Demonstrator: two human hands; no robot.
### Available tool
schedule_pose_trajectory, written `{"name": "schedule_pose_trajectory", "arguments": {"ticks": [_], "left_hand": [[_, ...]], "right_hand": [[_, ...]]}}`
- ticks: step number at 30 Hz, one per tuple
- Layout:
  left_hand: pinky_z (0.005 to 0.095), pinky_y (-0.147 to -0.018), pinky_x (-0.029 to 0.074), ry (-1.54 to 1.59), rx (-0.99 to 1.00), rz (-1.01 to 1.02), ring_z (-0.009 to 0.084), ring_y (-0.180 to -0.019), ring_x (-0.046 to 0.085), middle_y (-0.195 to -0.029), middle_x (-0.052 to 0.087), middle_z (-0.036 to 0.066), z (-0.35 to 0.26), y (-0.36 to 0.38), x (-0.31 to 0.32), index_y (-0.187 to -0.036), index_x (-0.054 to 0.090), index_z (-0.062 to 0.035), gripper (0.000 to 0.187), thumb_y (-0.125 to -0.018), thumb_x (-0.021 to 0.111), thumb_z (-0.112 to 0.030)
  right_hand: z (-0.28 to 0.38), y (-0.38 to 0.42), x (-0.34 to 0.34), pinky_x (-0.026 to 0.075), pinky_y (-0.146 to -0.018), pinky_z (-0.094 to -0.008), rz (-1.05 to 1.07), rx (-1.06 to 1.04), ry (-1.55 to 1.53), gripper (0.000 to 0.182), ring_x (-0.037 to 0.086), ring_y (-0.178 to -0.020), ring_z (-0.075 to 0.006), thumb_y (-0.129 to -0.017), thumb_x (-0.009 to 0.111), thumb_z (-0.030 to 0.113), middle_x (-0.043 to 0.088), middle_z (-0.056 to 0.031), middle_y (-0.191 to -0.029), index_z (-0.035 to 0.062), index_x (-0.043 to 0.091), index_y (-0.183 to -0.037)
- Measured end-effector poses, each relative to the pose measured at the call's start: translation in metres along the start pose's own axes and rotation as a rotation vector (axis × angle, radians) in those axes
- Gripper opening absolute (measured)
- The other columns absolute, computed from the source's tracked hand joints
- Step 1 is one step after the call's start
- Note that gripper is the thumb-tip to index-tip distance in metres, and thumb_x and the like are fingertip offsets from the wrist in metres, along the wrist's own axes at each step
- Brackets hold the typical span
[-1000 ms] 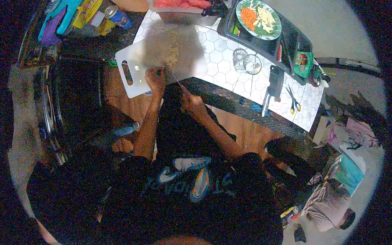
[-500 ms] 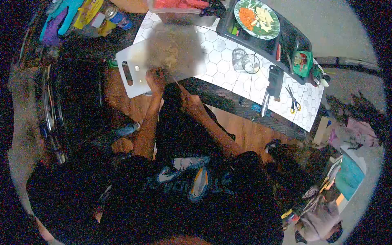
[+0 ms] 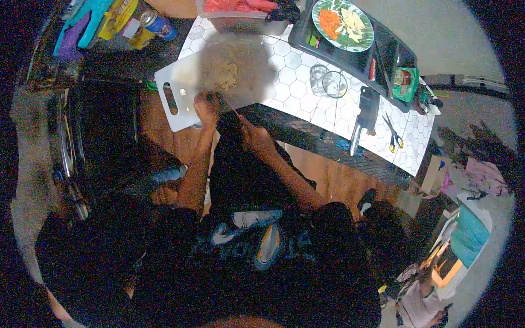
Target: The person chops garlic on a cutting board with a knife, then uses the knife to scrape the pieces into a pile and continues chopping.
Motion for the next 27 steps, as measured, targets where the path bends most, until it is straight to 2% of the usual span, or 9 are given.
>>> {"name": "schedule_pose_trajectory", "arguments": {"ticks": [5, 7, 14, 17, 20, 22, 23, 25, 27], "left_hand": [[0.0474, -0.075, 0.046, -0.025, -0.030, -0.008, 0.0385, -0.082, 0.059, -0.081, 0.066, 0.019, -0.010, 0.003, -0.007, -0.078, 0.070, -0.0014, 0.009, -0.078, 0.066, -0.009], [0.0475, -0.075, 0.046, 0.005, 0.005, -0.001, 0.0390, -0.081, 0.059, -0.081, 0.066, 0.019, -0.008, 0.002, -0.006, -0.078, 0.070, -0.0012, 0.008, -0.078, 0.065, -0.007], [0.0444, -0.071, 0.048, 0.042, -0.015, -0.015, 0.0378, -0.077, 0.061, -0.080, 0.066, 0.017, -0.023, -0.001, -0.014, -0.073, 0.067, -0.0015, 0.007, -0.075, 0.061, -0.003], [0.0430, -0.069, 0.048, 0.038, 0.034, -0.084, 0.0365, -0.076, 0.062, -0.077, 0.066, 0.016, -0.023, -0.002, -0.013, -0.071, 0.066, -0.0025, 0.006, -0.074, 0.061, -0.004], [0.0432, -0.069, 0.049, 0.009, 0.009, -0.086, 0.0360, -0.075, 0.062, -0.077, 0.067, 0.016, -0.021, -0.004, -0.014, -0.072, 0.069, -0.0043, 0.007, -0.075, 0.062, -0.006], [0.0421, -0.070, 0.049, -0.055, 0.005, 0.034, 0.0354, -0.075, 0.063, -0.080, 0.068, 0.017, -0.021, -0.008, -0.010, -0.076, 0.071, -0.0054, 0.008, -0.076, 0.064, -0.008], [0.0421, -0.070, 0.049, -0.056, 0.005, 0.031, 0.0354, -0.075, 0.063, -0.080, 0.068, 0.017, -0.022, -0.010, -0.009, -0.076, 0.071, -0.0054, 0.008, -0.076, 0.064, -0.008], [0.0416, -0.072, 0.049, -0.029, -0.065, 0.083, 0.0345, -0.078, 0.063, -0.081, 0.068, 0.017, -0.024, -0.019, 0.001, -0.080, 0.072, -0.0053, 0.009, -0.078, 0.064, -0.011], [0.0414, -0.073, 0.049, -0.011, -0.089, 0.115, 0.0340, -0.079, 0.063, -0.082, 0.067, 0.017, -0.017, -0.027, 0.019, -0.082, 0.072, -0.0052, 0.010, -0.079, 0.065, -0.012]], "right_hand": [[-0.002, 0.007, -0.004, 0.048, -0.064, -0.0473, -0.035, -0.048, -0.014, 0.038, 0.061, -0.068, -0.0441, -0.099, 0.050, 0.021, 0.061, -0.0292, -0.079, 0.0170, 0.050, -0.137], [0.007, 0.009, -0.006, 0.048, -0.067, -0.0465, 0.041, 0.019, -0.037, 0.039, 0.061, -0.070, -0.0443, -0.099, 0.049, 0.021, 0.061, -0.0292, -0.081, 0.0160, 0.050, -0.138], [0.006, 0.002, -0.003, 0.049, -0.067, -0.0459, 0.087, 0.081, 0.024, 0.039, 0.062, -0.066, -0.0414, -0.099, 0.050, 0.021, 0.059, -0.0297, -0.076, 0.0150, 0.049, -0.138], [0.005, -0.002, -0.001, 0.048, -0.063, -0.0453, -0.009, -0.031, 0.018, 0.039, 0.061, -0.062, -0.0403, -0.099, 0.050, 0.020, 0.058, -0.0294, -0.073, 0.0139, 0.051, -0.137], [0.012, 0.002, -0.014, 0.046, -0.057, -0.0429, 0.061, 0.064, -0.046, 0.039, 0.057, -0.056, -0.0396, -0.097, 0.052, 0.018, 0.057, -0.0288, -0.072, 0.0139, 0.051, -0.136], [0.013, 0.007, -0.022, 0.044, -0.052, -0.0408, -0.061, 0.004, -0.103, 0.040, 0.053, -0.051, -0.0386, -0.096, 0.054, 0.015, 0.057, -0.0286, -0.072, 0.0143, 0.051, -0.137], [0.006, 0.006, -0.020, 0.044, -0.052, -0.0408, -0.060, 0.001, -0.103, 0.040, 0.053, -0.051, -0.0386, -0.096, 0.054, 0.015, 0.057, -0.0286, -0.072, 0.0143, 0.051, -0.137], [-0.001, 0.004, -0.019, 0.043, -0.051, -0.0398, -0.243, -0.236, -0.021, 0.041, 0.051, -0.049, -0.0371, -0.096, 0.056, 0.015, 0.058, -0.0280, -0.074, 0.0151, 0.051, -0.137], [-0.002, 0.005, -0.023, 0.044, -0.052, -0.0399, -0.187, -0.149, -0.066, 0.041, 0.051, -0.049, -0.0362, -0.097, 0.055, 0.016, 0.059, -0.0280, -0.074, 0.0153, 0.051, -0.137]]}}
Point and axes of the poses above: each hand's wrist, its own y-axis away from the middle knuckle, its own x-axis out of the palm, z = x × y, the point moved 2 cm from there along -y, towards the middle knuckle
